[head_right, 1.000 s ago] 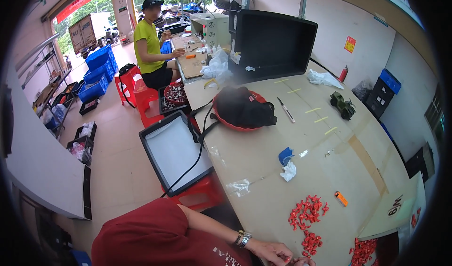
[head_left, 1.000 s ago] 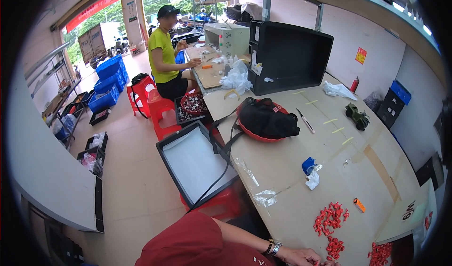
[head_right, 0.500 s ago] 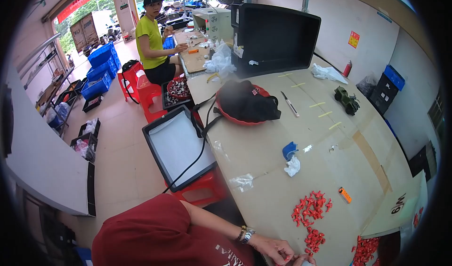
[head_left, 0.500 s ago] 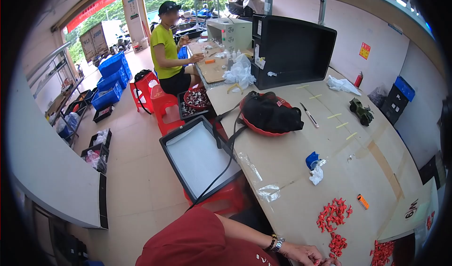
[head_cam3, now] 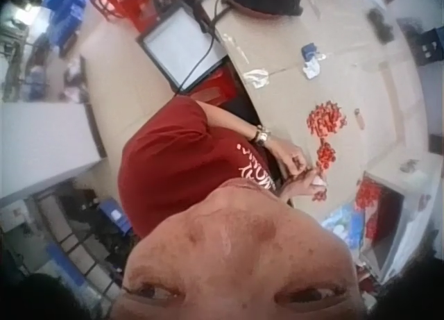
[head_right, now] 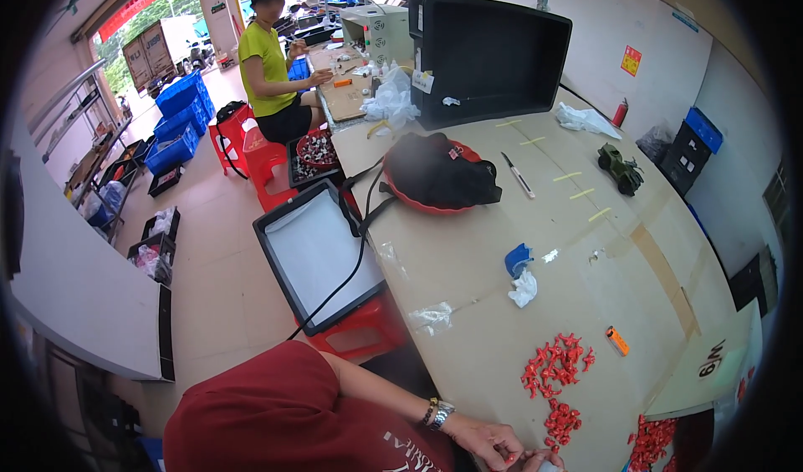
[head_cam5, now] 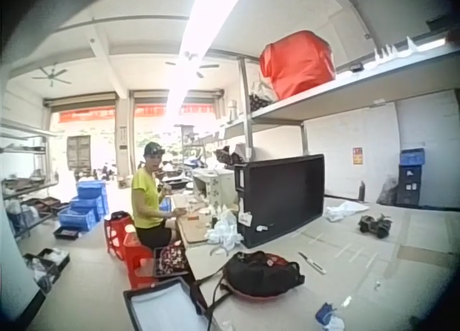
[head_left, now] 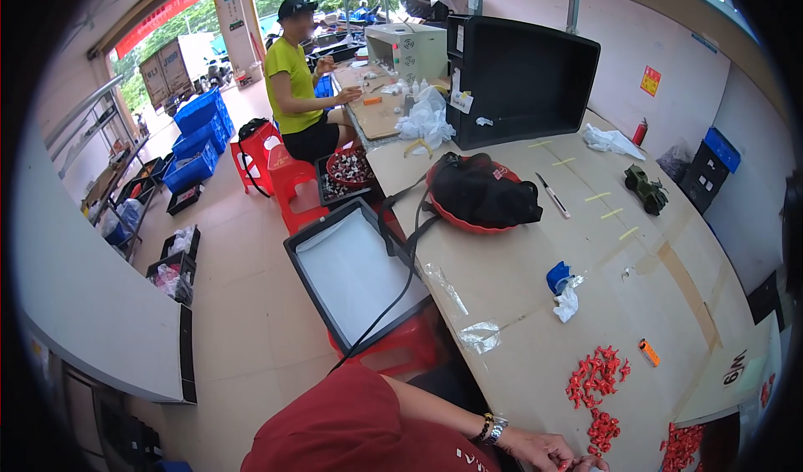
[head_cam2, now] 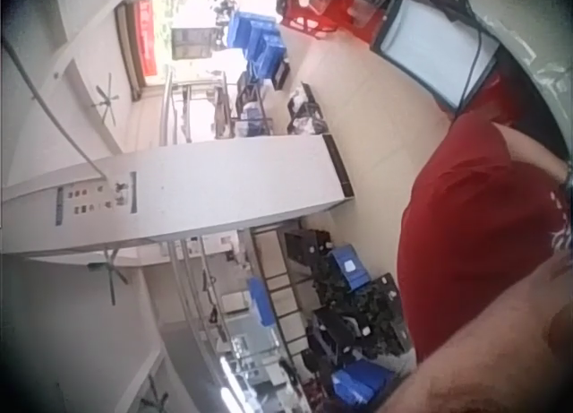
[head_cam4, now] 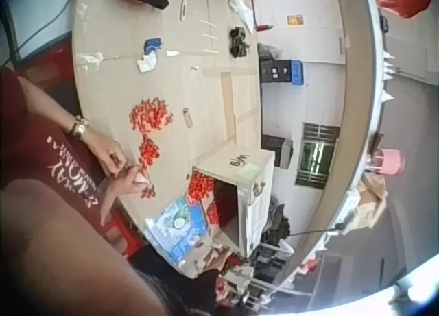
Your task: The person applies glue from a squeeze bottle onto plastic toy figurine pieces and presses the pieces together by hand to assemble the figurines.
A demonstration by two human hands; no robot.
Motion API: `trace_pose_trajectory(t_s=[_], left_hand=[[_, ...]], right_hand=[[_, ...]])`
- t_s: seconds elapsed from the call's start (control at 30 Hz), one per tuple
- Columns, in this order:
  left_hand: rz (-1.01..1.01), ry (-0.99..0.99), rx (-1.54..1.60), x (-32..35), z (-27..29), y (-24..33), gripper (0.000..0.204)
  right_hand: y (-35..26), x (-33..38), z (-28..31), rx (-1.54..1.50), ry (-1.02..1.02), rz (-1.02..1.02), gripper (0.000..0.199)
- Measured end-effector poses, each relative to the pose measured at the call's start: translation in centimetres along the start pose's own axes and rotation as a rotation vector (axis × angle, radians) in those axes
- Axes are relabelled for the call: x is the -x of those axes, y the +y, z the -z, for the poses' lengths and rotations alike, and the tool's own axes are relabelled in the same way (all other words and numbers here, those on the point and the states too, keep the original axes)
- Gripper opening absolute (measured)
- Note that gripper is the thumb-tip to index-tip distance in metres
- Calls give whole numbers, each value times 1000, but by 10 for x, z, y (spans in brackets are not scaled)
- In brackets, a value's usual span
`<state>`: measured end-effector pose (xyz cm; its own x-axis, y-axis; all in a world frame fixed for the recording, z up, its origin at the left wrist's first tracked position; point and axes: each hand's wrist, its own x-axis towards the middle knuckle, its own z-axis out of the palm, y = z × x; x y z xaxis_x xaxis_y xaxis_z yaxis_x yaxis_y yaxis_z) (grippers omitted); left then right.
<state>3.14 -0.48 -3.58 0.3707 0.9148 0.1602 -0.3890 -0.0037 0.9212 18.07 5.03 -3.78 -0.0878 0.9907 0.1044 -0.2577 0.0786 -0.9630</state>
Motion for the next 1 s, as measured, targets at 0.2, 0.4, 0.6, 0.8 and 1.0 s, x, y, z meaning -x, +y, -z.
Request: trace_pose_trajectory(t_s=[0.2,0.4,0.6,0.8,1.0], left_hand=[[28,-6,83,-2,1,-9,24],[43,-10,117,0,0,-10,24],[26,-15,76,-2,1,-7,24],[27,0,36,-1,0,-6,23],[14,-21,44,-3,2,-7,21]], right_hand=[[-11,2,-10,27,25,16,24],[-3,1,-5,-3,29,-8,24],[-7,0,-8,-5,37,6,23],[-9,2,-9,-30,28,-18,21],[-4,0,-6,-22,16,-9,21]])
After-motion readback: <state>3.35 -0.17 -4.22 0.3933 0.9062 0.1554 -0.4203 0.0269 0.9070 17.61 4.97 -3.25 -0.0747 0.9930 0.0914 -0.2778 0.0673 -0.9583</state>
